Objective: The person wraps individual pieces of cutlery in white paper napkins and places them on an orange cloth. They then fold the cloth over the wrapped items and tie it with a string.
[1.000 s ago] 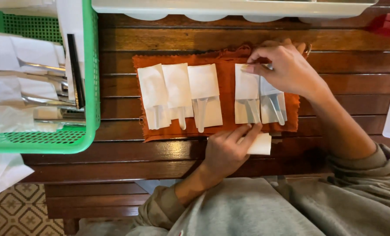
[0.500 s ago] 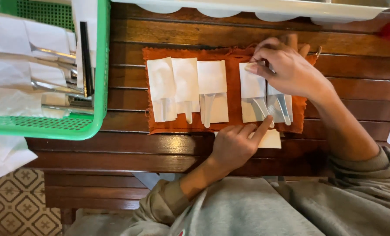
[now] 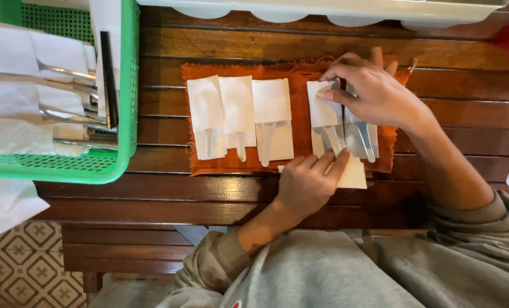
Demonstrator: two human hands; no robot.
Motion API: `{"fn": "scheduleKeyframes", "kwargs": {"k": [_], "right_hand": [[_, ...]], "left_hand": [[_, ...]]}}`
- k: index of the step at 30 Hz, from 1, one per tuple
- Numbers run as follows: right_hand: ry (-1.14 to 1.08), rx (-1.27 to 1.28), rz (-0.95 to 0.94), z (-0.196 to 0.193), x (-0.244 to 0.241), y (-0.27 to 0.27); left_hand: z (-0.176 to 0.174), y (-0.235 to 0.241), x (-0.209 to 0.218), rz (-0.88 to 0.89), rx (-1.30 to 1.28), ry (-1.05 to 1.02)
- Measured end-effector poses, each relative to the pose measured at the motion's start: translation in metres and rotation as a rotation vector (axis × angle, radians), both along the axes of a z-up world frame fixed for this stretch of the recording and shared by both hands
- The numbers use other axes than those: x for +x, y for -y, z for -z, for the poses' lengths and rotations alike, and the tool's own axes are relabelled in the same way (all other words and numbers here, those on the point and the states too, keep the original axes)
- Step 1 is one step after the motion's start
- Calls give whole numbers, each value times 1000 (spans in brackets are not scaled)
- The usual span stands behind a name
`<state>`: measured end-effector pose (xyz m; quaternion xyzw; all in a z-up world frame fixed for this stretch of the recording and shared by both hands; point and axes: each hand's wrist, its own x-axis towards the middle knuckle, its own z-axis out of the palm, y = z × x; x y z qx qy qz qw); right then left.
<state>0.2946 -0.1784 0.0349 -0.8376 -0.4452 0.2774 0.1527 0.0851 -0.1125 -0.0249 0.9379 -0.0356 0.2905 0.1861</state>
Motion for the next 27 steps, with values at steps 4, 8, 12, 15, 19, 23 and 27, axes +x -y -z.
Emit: {"fn": "scheduleKeyframes", "kwargs": {"k": [4, 8, 12, 15, 19, 23, 27], "right_hand": [[-9, 15, 0, 0, -2, -2], [-12, 50, -28, -6, -8, -11], [24, 102, -59, 3, -12, -17], [-5, 133, -20, -14, -19, -21], [186, 75, 148, -30, -16, 8], [267, 74, 182, -21, -5, 46], [257, -83, 246, -20, -10, 49]], "left_hand": [[0, -3, -6, -13, -1, 45], [-6, -10, -15, -29, -23, 44], [-5, -16, -20, -88, -68, -22], [-1, -12, -25, -141, -42, -26], [-3, -3, -32, -127, -18, -53], [-13, 10, -26, -11, -43, -6], [-10, 28, -6, 20, -108, -33]]}}
